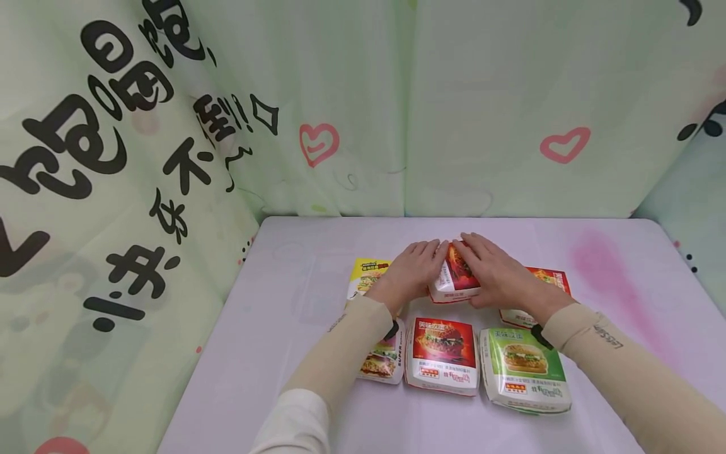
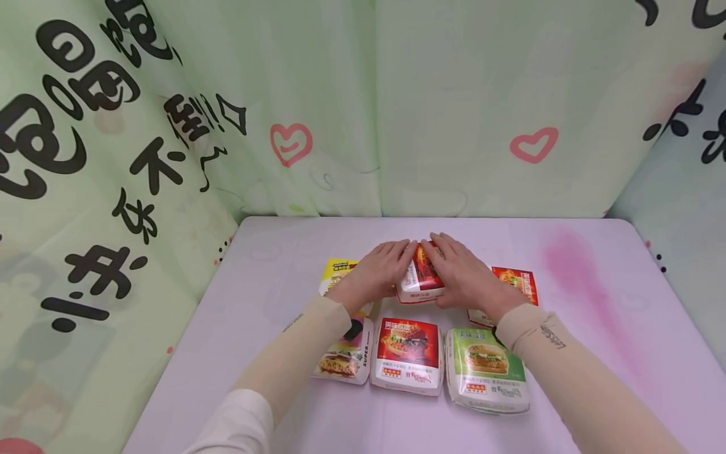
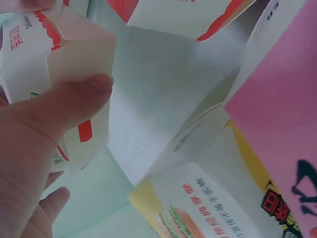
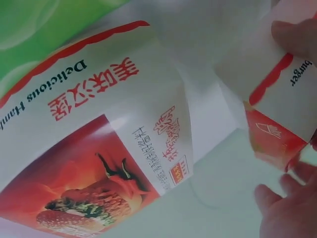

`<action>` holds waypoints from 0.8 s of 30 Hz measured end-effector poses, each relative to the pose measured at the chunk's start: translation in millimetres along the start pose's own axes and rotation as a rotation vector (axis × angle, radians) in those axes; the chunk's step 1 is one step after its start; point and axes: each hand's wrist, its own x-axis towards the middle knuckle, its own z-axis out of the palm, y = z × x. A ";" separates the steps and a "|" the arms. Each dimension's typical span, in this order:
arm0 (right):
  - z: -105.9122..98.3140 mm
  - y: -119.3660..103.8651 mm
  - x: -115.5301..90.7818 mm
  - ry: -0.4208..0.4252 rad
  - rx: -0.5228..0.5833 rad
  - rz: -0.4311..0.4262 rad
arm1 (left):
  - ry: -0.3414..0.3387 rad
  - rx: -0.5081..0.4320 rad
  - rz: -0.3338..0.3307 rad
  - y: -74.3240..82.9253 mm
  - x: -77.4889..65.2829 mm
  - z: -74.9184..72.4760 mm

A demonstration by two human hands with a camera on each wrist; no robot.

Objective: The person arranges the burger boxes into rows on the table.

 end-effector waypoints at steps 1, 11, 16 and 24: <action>-0.1 0.3 -0.3 -0.006 0.016 0.025 | 0.008 -0.014 -0.005 -0.3 -0.8 1.0; -5.1 -0.7 -1.0 -0.047 0.087 0.142 | 0.080 -0.135 -0.050 -2.3 -5.0 5.9; -5.0 -1.7 0.4 -0.040 0.068 0.130 | 0.051 -0.103 -0.055 -0.8 -8.2 2.8; -3.6 -3.7 -0.2 -0.061 0.089 0.093 | 0.022 -0.036 -0.074 0.9 -6.7 3.2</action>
